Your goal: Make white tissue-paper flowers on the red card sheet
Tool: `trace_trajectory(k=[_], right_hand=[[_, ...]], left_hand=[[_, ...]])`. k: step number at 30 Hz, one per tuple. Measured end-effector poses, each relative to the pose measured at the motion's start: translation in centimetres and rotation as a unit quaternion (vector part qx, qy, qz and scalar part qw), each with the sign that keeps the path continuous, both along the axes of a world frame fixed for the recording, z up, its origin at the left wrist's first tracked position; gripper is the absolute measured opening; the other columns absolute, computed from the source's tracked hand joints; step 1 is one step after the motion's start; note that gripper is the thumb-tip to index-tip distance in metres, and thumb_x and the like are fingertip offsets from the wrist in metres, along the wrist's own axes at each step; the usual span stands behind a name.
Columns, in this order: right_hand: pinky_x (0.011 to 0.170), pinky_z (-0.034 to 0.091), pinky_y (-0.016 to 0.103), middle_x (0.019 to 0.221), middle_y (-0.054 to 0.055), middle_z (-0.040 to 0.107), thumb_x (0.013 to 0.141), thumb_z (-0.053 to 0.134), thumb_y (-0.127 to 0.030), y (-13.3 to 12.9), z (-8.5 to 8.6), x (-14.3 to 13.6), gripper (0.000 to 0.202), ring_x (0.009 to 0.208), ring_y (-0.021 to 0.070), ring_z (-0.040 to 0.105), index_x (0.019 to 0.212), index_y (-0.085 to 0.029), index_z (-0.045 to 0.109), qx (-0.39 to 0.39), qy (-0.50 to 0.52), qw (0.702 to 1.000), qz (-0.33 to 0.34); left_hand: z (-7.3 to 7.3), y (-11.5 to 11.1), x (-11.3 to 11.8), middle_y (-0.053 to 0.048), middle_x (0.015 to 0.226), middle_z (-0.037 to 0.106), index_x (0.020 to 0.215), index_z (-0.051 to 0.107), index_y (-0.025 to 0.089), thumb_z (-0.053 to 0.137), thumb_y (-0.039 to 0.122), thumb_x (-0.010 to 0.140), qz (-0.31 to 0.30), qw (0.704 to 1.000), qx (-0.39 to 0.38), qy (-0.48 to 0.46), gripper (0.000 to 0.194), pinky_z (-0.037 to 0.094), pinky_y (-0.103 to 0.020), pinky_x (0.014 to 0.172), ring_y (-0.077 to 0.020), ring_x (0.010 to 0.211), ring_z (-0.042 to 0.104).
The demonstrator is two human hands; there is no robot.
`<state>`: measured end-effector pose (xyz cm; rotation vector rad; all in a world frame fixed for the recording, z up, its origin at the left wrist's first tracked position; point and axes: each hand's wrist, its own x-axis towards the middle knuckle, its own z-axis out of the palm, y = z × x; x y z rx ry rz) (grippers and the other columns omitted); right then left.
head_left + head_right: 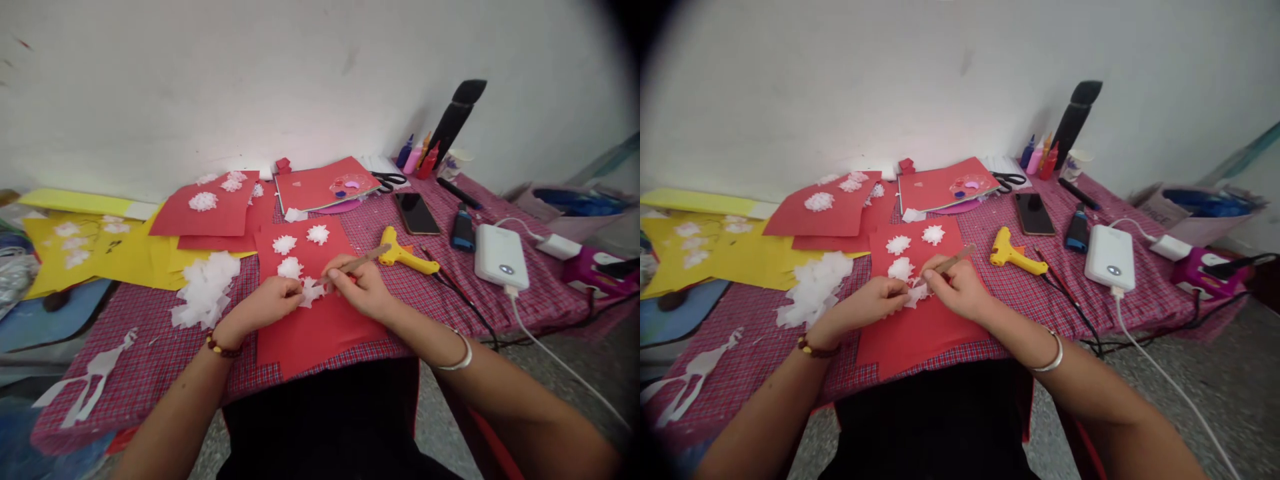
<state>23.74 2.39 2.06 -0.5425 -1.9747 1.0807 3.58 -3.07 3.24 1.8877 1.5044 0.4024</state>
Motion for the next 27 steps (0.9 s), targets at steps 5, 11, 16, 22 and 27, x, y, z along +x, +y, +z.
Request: trace_trajectory(k=[5, 11, 16, 22, 27], right_hand=[[0.062, 0.047, 0.025, 0.073, 0.003, 0.062, 0.092, 0.046, -0.024, -0.3, -0.2, 0.1, 0.019, 0.065, 0.0124, 0.059, 0.083, -0.016, 0.061, 0.025, -0.048, 0.998, 0.040], [0.068, 0.048, 0.025, 0.083, 0.005, 0.066, 0.093, 0.043, -0.022, -0.5, -0.7, -0.2, 0.019, 0.072, 0.0133, 0.062, 0.092, -0.017, 0.062, 0.073, -0.106, 0.990, 0.058], [0.069, 0.047, 0.025, 0.084, 0.005, 0.067, 0.094, 0.043, -0.022, -0.3, -1.2, -0.2, 0.020, 0.073, 0.0137, 0.062, 0.090, -0.017, 0.062, 0.104, -0.141, 0.983, 0.052], [0.070, 0.047, 0.026, 0.086, 0.006, 0.068, 0.094, 0.040, -0.020, -0.4, -0.9, -0.2, 0.022, 0.075, 0.0146, 0.063, 0.091, -0.016, 0.062, 0.158, -0.200, 0.966, 0.042], [0.070, 0.046, 0.024, 0.083, 0.006, 0.067, 0.096, 0.040, -0.019, -0.9, -0.9, -0.2, 0.021, 0.075, 0.0142, 0.062, 0.093, -0.015, 0.061, 0.230, -0.214, 0.949, 0.036]], left_hand=[[-0.1, 0.3, 0.5, 0.003, 0.055, 0.043, 0.058, 0.043, 0.018, 0.044, 0.026, 0.081, 0.002, 1.000, 0.022, 0.022, 0.025, 0.025, -0.024, 0.050, -0.0112, 0.053, 0.039], [-0.5, 0.6, 0.5, 0.001, 0.058, 0.049, 0.061, 0.051, 0.016, 0.044, 0.029, 0.083, -0.001, 0.999, 0.026, 0.022, 0.027, 0.026, -0.023, 0.050, -0.0115, 0.055, 0.042], [-0.6, 0.7, 0.7, 0.000, 0.061, 0.055, 0.065, 0.055, 0.015, 0.044, 0.030, 0.085, -0.002, 0.999, 0.025, 0.033, 0.027, 0.028, -0.023, 0.050, -0.0114, 0.056, 0.045], [-0.7, 0.6, 0.6, 0.001, 0.059, 0.055, 0.069, 0.051, 0.017, 0.046, 0.034, 0.086, 0.048, 0.997, 0.001, -0.055, 0.024, 0.034, -0.020, 0.045, -0.0106, 0.050, 0.050], [-1.2, 0.8, 0.1, 0.002, 0.058, 0.056, 0.073, 0.045, 0.019, 0.040, 0.035, 0.090, 0.098, 0.979, -0.060, -0.170, 0.023, 0.039, -0.018, 0.038, -0.0097, 0.043, 0.054]])
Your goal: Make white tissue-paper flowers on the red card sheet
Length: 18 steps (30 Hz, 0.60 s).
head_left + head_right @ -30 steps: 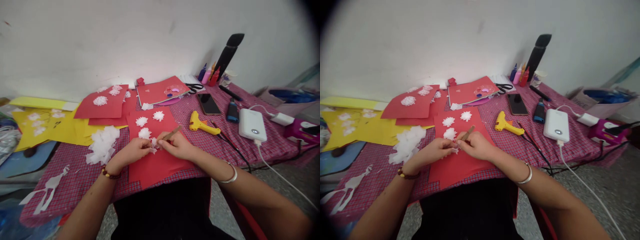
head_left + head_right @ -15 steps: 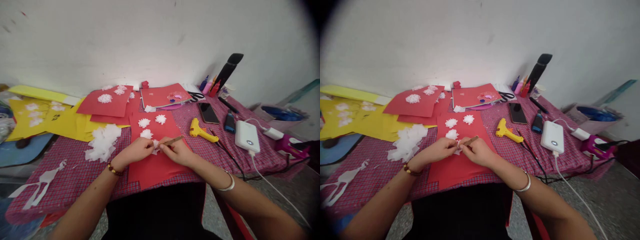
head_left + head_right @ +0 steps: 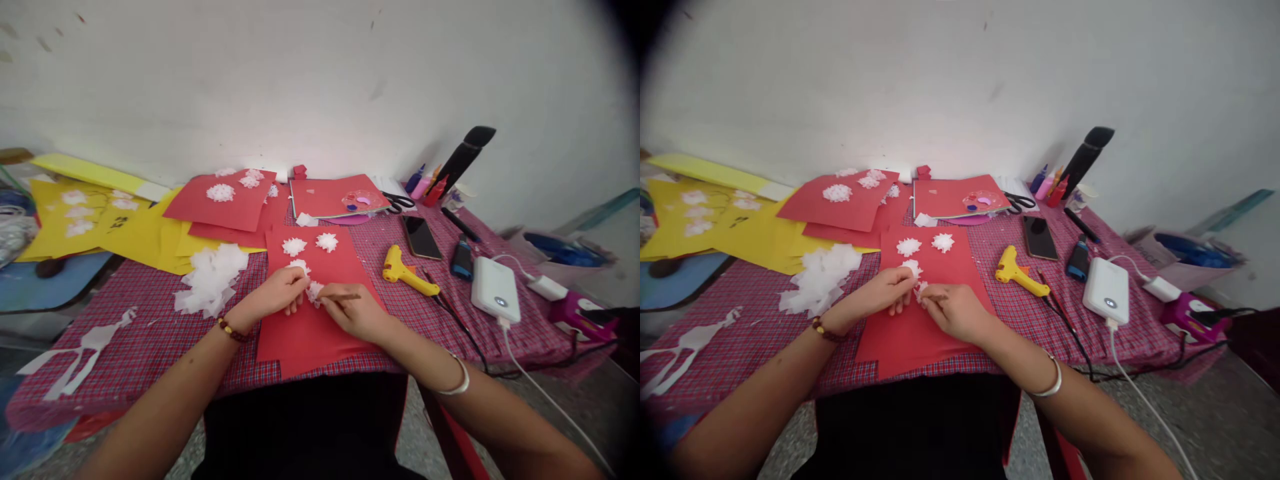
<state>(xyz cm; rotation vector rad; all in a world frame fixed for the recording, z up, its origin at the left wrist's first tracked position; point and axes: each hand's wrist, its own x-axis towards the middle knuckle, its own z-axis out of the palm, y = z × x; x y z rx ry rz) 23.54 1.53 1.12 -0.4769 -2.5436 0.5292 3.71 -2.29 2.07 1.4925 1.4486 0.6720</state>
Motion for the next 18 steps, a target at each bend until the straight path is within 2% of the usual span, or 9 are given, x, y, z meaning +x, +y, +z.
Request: trace_trajectory(k=[3, 6, 9, 11, 13, 15, 16, 18], right_hand=[[0.064, 0.043, 0.026, 0.077, 0.006, 0.065, 0.096, 0.039, -0.018, -0.3, -0.3, 0.1, 0.023, 0.068, 0.0147, 0.058, 0.088, -0.015, 0.061, 0.095, -0.062, 0.993, 0.013], [0.064, 0.041, 0.028, 0.079, 0.006, 0.063, 0.093, 0.044, -0.014, -0.6, -0.5, 0.2, 0.018, 0.069, 0.0168, 0.055, 0.088, -0.015, 0.061, 0.172, -0.115, 0.978, 0.033], [0.064, 0.041, 0.030, 0.081, 0.006, 0.063, 0.089, 0.050, -0.013, -0.9, -0.8, 0.3, 0.011, 0.071, 0.0186, 0.054, 0.090, -0.015, 0.061, 0.198, -0.130, 0.971, 0.037], [0.065, 0.042, 0.031, 0.080, 0.007, 0.063, 0.089, 0.049, -0.014, -1.0, -0.9, 0.4, 0.012, 0.072, 0.0189, 0.054, 0.089, -0.015, 0.061, 0.187, -0.123, 0.974, 0.046], [0.067, 0.044, 0.031, 0.081, 0.007, 0.064, 0.092, 0.046, -0.016, -1.0, -1.0, 0.6, 0.015, 0.074, 0.0185, 0.056, 0.090, -0.015, 0.061, 0.125, -0.070, 0.989, 0.042], [0.065, 0.046, 0.029, 0.079, 0.006, 0.063, 0.095, 0.041, -0.021, -0.7, -0.9, 0.9, 0.019, 0.070, 0.0164, 0.058, 0.091, -0.017, 0.060, -0.014, 0.047, 0.999, -0.015], [0.061, 0.046, 0.028, 0.076, 0.005, 0.062, 0.096, 0.040, -0.025, -0.3, -0.8, 1.0, 0.021, 0.065, 0.0151, 0.057, 0.090, -0.018, 0.059, -0.107, 0.116, 0.986, -0.057], [0.051, 0.044, 0.025, 0.066, 0.000, 0.059, 0.095, 0.043, -0.033, 0.6, -0.8, 1.1, 0.022, 0.052, 0.0123, 0.054, 0.085, -0.019, 0.056, -0.287, 0.230, 0.921, -0.126]], left_hand=[[-0.3, 0.0, -0.2, 0.003, 0.057, 0.057, 0.072, 0.043, 0.020, 0.040, 0.033, 0.089, 0.009, 1.000, 0.003, -0.026, 0.023, 0.039, -0.017, 0.037, -0.0087, 0.041, 0.054], [-0.4, -0.1, -0.4, 0.003, 0.057, 0.057, 0.070, 0.043, 0.020, 0.041, 0.034, 0.089, 0.010, 0.999, 0.005, -0.037, 0.023, 0.039, -0.017, 0.038, -0.0089, 0.041, 0.055], [-0.5, -0.2, -0.4, 0.003, 0.056, 0.057, 0.070, 0.044, 0.020, 0.041, 0.036, 0.089, 0.003, 0.999, 0.013, -0.035, 0.025, 0.040, -0.018, 0.038, -0.0093, 0.041, 0.054], [-0.4, -0.3, -0.3, 0.003, 0.056, 0.057, 0.069, 0.043, 0.020, 0.042, 0.036, 0.089, 0.005, 1.000, 0.013, -0.028, 0.026, 0.039, -0.018, 0.038, -0.0092, 0.040, 0.054], [-0.4, -0.4, -0.2, 0.003, 0.056, 0.056, 0.068, 0.044, 0.019, 0.043, 0.035, 0.089, 0.010, 1.000, 0.010, -0.024, 0.026, 0.039, -0.018, 0.038, -0.0091, 0.041, 0.053], [-0.3, -0.4, -0.1, 0.002, 0.057, 0.056, 0.068, 0.045, 0.019, 0.044, 0.035, 0.088, 0.014, 0.999, 0.003, -0.029, 0.025, 0.039, -0.019, 0.038, -0.0091, 0.041, 0.053], [-0.3, -0.3, -0.1, 0.002, 0.058, 0.057, 0.068, 0.046, 0.019, 0.045, 0.035, 0.087, 0.015, 0.999, -0.004, -0.037, 0.025, 0.039, -0.019, 0.038, -0.0091, 0.041, 0.053], [0.0, -0.2, -0.3, 0.001, 0.059, 0.058, 0.069, 0.048, 0.018, 0.047, 0.035, 0.086, 0.022, 0.997, -0.032, -0.071, 0.024, 0.039, -0.018, 0.039, -0.0088, 0.042, 0.053]])
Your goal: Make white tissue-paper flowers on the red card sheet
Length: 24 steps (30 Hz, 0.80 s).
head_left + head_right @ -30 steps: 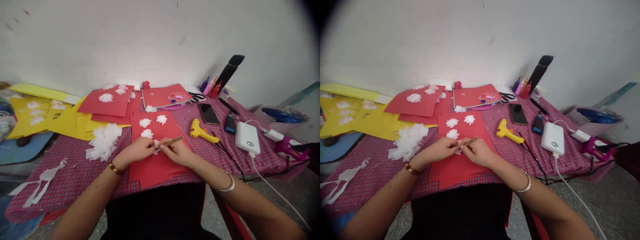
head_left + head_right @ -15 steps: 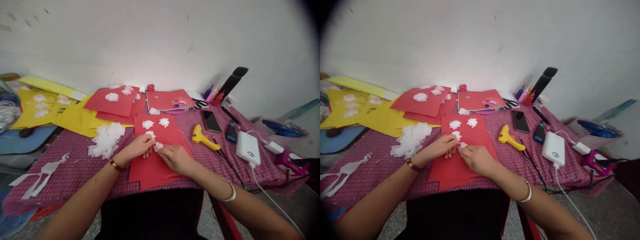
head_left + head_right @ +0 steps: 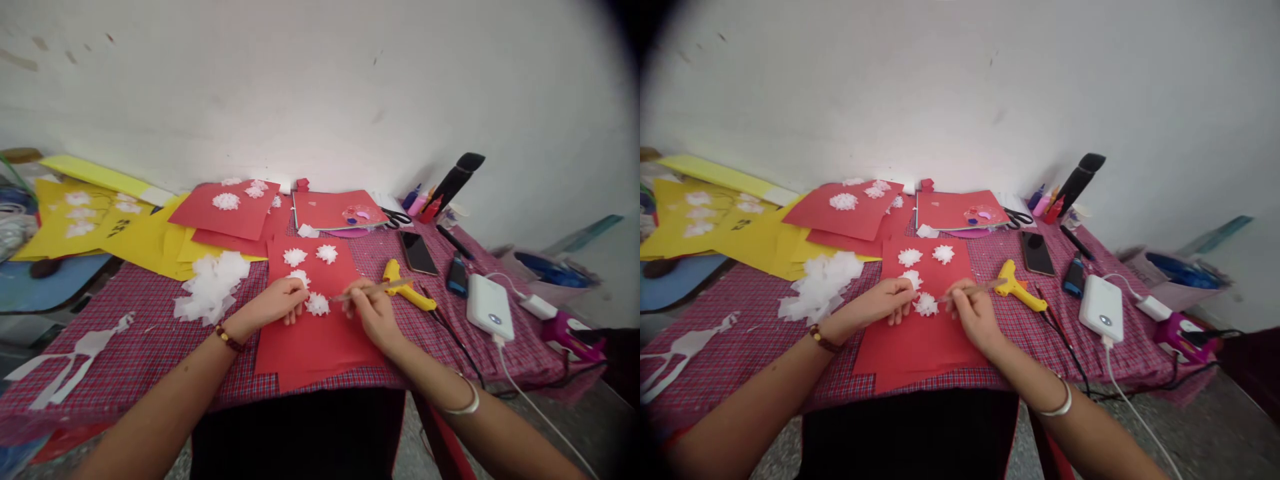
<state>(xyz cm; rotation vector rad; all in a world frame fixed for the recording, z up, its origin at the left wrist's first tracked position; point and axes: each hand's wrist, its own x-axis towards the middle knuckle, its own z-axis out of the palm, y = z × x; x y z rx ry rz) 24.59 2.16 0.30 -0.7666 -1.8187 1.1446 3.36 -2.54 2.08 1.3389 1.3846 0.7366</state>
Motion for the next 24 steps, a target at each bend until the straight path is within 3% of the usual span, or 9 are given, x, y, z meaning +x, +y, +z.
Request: trace_trajectory(k=[3, 6, 10, 14, 16, 18, 21, 24], right_hand=[[0.041, 0.037, 0.021, 0.054, -0.004, 0.055, 0.087, 0.054, -0.040, 1.6, -0.2, -0.2, 0.023, 0.040, 0.0093, 0.047, 0.079, -0.019, 0.055, -0.184, 0.105, 0.977, -0.018], [0.038, 0.036, 0.020, 0.051, -0.004, 0.055, 0.080, 0.061, -0.040, 2.5, -0.3, -0.4, 0.024, 0.037, 0.0080, 0.044, 0.078, -0.017, 0.057, -0.274, 0.146, 0.951, -0.009], [0.042, 0.044, 0.022, 0.050, -0.004, 0.056, 0.074, 0.065, -0.037, 2.7, 0.4, -0.8, 0.023, 0.037, 0.0077, 0.045, 0.073, -0.016, 0.057, -0.351, 0.141, 0.926, 0.002], [0.043, 0.045, 0.020, 0.049, -0.003, 0.056, 0.077, 0.063, -0.031, 3.4, 1.2, -1.6, 0.017, 0.037, 0.0068, 0.046, 0.073, -0.015, 0.057, -0.388, 0.114, 0.914, 0.017], [0.041, 0.043, 0.019, 0.049, -0.003, 0.056, 0.079, 0.061, -0.030, 4.0, 1.2, -2.2, 0.015, 0.037, 0.0067, 0.046, 0.074, -0.015, 0.058, -0.379, 0.117, 0.918, 0.015], [0.040, 0.042, 0.019, 0.049, -0.004, 0.056, 0.080, 0.059, -0.030, 4.5, 1.0, -2.6, 0.015, 0.036, 0.0069, 0.045, 0.076, -0.016, 0.057, -0.369, 0.125, 0.921, 0.014], [0.038, 0.039, 0.019, 0.049, -0.004, 0.055, 0.079, 0.061, -0.033, 4.9, 0.6, -2.7, 0.018, 0.036, 0.0070, 0.044, 0.077, -0.016, 0.056, -0.340, 0.124, 0.932, 0.019], [0.037, 0.037, 0.018, 0.050, -0.004, 0.055, 0.078, 0.061, -0.035, 4.8, 0.2, -2.5, 0.020, 0.037, 0.0071, 0.044, 0.076, -0.016, 0.056, -0.309, 0.113, 0.944, 0.022]], left_hand=[[0.8, 0.0, -1.0, 0.001, 0.058, 0.057, 0.070, 0.051, 0.017, 0.049, 0.038, 0.085, 0.052, 0.993, -0.025, -0.099, 0.025, 0.038, -0.018, 0.040, -0.0082, 0.043, 0.052], [1.6, -0.1, -2.6, 0.003, 0.057, 0.056, 0.074, 0.053, 0.017, 0.052, 0.043, 0.083, 0.149, 0.972, 0.038, -0.177, 0.027, 0.036, -0.018, 0.041, -0.0079, 0.044, 0.049], [2.2, -0.1, -4.5, 0.005, 0.050, 0.046, 0.063, 0.046, 0.018, 0.056, 0.039, 0.082, 0.246, 0.942, 0.134, -0.183, 0.030, 0.029, -0.017, 0.040, -0.0061, 0.042, 0.040], [2.9, -0.2, -5.9, 0.006, 0.048, 0.035, 0.056, 0.034, 0.020, 0.049, 0.036, 0.087, 0.294, 0.919, 0.207, -0.161, 0.038, 0.028, -0.020, 0.042, -0.0072, 0.043, 0.034], [3.3, -0.5, -6.3, 0.005, 0.050, 0.034, 0.056, 0.032, 0.020, 0.043, 0.034, 0.089, 0.304, 0.917, 0.235, -0.106, 0.038, 0.030, -0.021, 0.044, -0.0081, 0.045, 0.035], [3.6, -0.9, -6.2, 0.004, 0.053, 0.039, 0.057, 0.037, 0.020, 0.040, 0.030, 0.089, 0.276, 0.931, 0.238, -0.010, 0.033, 0.033, -0.022, 0.048, -0.0094, 0.048, 0.038], [3.4, -1.5, -4.8, 0.002, 0.060, 0.049, 0.068, 0.049, 0.020, 0.046, 0.028, 0.084, 0.148, 0.951, 0.210, 0.172, 0.018, 0.035, -0.023, 0.054, -0.0116, 0.056, 0.045], [2.8, -2.0, -2.2, 0.000, 0.069, 0.055, 0.073, 0.051, 0.020, 0.054, 0.030, 0.081, 0.030, 0.908, 0.214, 0.360, 0.013, 0.034, -0.026, 0.058, -0.0143, 0.062, 0.049]])
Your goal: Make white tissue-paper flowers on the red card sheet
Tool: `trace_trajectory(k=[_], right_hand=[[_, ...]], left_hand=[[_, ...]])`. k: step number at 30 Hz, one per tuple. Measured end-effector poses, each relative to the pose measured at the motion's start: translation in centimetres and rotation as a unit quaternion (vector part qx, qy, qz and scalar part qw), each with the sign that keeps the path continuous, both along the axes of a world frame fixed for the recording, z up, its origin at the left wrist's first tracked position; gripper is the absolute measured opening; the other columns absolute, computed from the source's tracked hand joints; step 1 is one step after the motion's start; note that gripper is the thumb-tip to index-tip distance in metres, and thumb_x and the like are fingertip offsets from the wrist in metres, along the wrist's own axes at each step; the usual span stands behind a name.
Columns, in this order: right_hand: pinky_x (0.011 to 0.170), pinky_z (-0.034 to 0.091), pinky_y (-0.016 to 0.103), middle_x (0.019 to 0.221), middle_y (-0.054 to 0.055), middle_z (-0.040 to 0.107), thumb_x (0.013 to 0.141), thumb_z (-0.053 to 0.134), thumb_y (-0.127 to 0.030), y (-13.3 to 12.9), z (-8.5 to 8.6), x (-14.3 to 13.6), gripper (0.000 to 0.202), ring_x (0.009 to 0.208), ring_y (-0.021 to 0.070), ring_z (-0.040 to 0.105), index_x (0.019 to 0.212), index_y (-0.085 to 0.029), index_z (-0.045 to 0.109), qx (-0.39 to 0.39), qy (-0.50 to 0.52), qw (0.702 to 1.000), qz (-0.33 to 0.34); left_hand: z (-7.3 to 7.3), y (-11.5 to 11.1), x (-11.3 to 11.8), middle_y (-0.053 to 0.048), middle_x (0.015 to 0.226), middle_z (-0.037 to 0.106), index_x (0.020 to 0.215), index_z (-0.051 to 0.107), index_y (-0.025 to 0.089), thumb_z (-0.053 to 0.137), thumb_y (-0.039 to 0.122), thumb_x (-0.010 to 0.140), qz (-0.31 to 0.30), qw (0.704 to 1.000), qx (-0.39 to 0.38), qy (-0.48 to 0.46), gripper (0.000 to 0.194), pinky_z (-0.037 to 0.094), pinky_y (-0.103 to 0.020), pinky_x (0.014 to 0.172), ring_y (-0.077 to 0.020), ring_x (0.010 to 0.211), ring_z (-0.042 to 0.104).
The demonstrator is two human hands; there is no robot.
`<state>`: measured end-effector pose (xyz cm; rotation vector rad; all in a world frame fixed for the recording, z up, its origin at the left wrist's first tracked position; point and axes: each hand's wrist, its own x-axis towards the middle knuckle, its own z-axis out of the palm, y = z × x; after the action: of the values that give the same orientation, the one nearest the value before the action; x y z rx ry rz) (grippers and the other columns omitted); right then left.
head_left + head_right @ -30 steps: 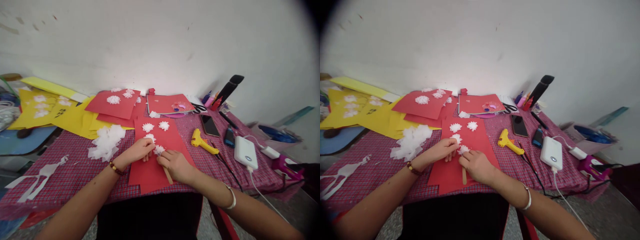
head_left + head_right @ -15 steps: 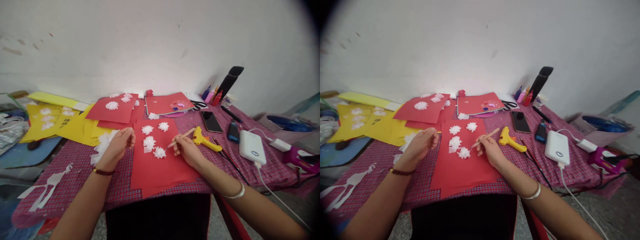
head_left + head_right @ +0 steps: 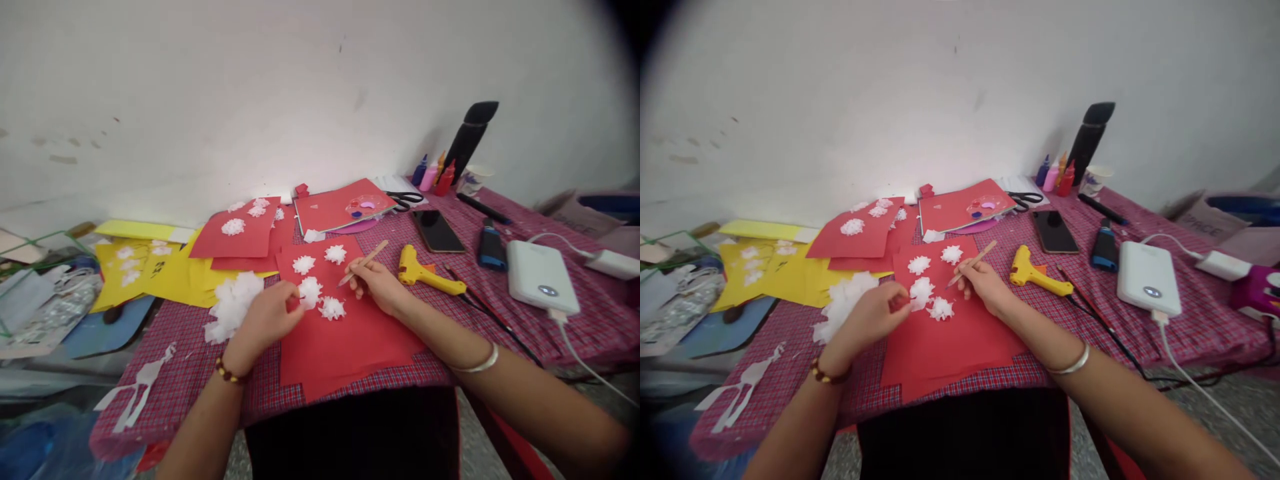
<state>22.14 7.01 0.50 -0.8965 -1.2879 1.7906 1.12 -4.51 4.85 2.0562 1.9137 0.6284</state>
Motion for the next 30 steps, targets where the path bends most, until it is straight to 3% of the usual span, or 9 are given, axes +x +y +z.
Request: trace_trajectory(k=[5, 9, 11, 14, 16, 18, 21, 25, 30], right_hand=[[0.036, 0.035, 0.018, 0.050, -0.004, 0.055, 0.080, 0.058, -0.034, -0.4, -0.2, 0.0, 0.020, 0.036, 0.0068, 0.043, 0.074, -0.015, 0.056, 0.034, 0.000, 0.999, 0.012], [0.037, 0.034, 0.018, 0.049, -0.004, 0.054, 0.083, 0.054, -0.030, -0.6, 0.0, -0.2, 0.018, 0.035, 0.0064, 0.042, 0.072, -0.015, 0.055, 0.045, -0.006, 0.999, 0.021], [0.037, 0.034, 0.018, 0.049, -0.005, 0.054, 0.085, 0.052, -0.030, -0.7, 0.2, -0.2, 0.019, 0.035, 0.0062, 0.042, 0.072, -0.016, 0.054, 0.054, -0.013, 0.998, 0.020], [0.039, 0.035, 0.019, 0.051, -0.005, 0.054, 0.086, 0.054, -0.033, -1.0, 0.7, 0.1, 0.021, 0.036, 0.0060, 0.043, 0.073, -0.016, 0.054, 0.097, -0.005, 0.995, 0.019], [0.040, 0.037, 0.019, 0.056, -0.003, 0.058, 0.086, 0.055, -0.039, -1.6, 1.1, 0.4, 0.024, 0.039, 0.0066, 0.046, 0.076, -0.016, 0.055, 0.140, 0.015, 0.989, 0.039], [0.043, 0.040, 0.020, 0.061, -0.001, 0.061, 0.087, 0.055, -0.044, -2.4, 1.6, 0.7, 0.028, 0.044, 0.0079, 0.051, 0.080, -0.017, 0.057, 0.177, 0.033, 0.981, 0.075], [0.046, 0.042, 0.021, 0.067, 0.000, 0.062, 0.088, 0.054, -0.047, -3.4, 2.0, 1.0, 0.031, 0.049, 0.0090, 0.054, 0.085, -0.017, 0.060, 0.208, 0.047, 0.970, 0.114], [0.048, 0.042, 0.021, 0.070, 0.001, 0.060, 0.090, 0.052, -0.044, -3.9, 1.9, 0.9, 0.032, 0.051, 0.0080, 0.053, 0.080, -0.016, 0.062, 0.250, 0.032, 0.960, 0.123], [0.052, 0.045, 0.021, 0.072, 0.001, 0.060, 0.092, 0.050, -0.037, -3.9, 1.7, 0.7, 0.024, 0.056, 0.0087, 0.054, 0.088, -0.015, 0.061, 0.274, 0.019, 0.953, 0.125]], left_hand=[[-1.9, -0.4, 3.0, -0.008, 0.083, 0.059, 0.077, 0.052, 0.019, 0.050, 0.031, 0.085, -0.001, 0.981, 0.009, 0.193, 0.015, 0.037, -0.031, 0.066, -0.0221, 0.078, 0.055], [-3.0, -0.1, 2.9, -0.009, 0.084, 0.059, 0.077, 0.055, 0.018, 0.042, 0.019, 0.087, 0.017, 0.974, 0.022, 0.226, 0.016, 0.039, -0.030, 0.069, -0.0223, 0.081, 0.056], [-2.8, 0.1, 2.3, -0.007, 0.077, 0.058, 0.071, 0.053, 0.019, 0.042, 0.018, 0.085, 0.041, 0.985, 0.024, 0.165, 0.018, 0.038, -0.029, 0.066, -0.0200, 0.074, 0.055], [-1.6, 0.4, 1.4, -0.002, 0.064, 0.056, 0.064, 0.051, 0.019, 0.047, 0.028, 0.082, 0.078, 0.993, -0.032, -0.081, 0.021, 0.039, -0.026, 0.059, -0.0158, 0.061, 0.052], [-0.9, 0.4, 1.3, -0.001, 0.059, 0.056, 0.064, 0.053, 0.018, 0.051, 0.035, 0.079, 0.085, 0.951, -0.106, -0.278, 0.023, 0.040, -0.025, 0.054, -0.0136, 0.055, 0.052], [-0.6, 0.4, 1.5, -0.001, 0.059, 0.058, 0.064, 0.055, 0.017, 0.057, 0.039, 0.073, 0.079, 0.898, -0.161, -0.402, 0.025, 0.040, -0.023, 0.050, -0.0116, 0.051, 0.052], [-0.8, 0.4, 2.3, -0.001, 0.058, 0.060, 0.062, 0.057, 0.015, 0.063, 0.038, 0.068, 0.076, 0.869, -0.184, -0.453, 0.025, 0.041, -0.022, 0.048, -0.0092, 0.048, 0.051], [-1.2, 0.6, 2.8, -0.001, 0.057, 0.061, 0.061, 0.058, 0.014, 0.062, 0.035, 0.068, 0.080, 0.870, -0.185, -0.450, 0.022, 0.041, -0.021, 0.047, -0.0084, 0.046, 0.052], [-1.1, 0.5, 3.0, -0.001, 0.058, 0.059, 0.062, 0.059, 0.014, 0.060, 0.033, 0.069, 0.075, 0.871, -0.186, -0.449, 0.020, 0.042, -0.022, 0.048, -0.0087, 0.047, 0.052]])
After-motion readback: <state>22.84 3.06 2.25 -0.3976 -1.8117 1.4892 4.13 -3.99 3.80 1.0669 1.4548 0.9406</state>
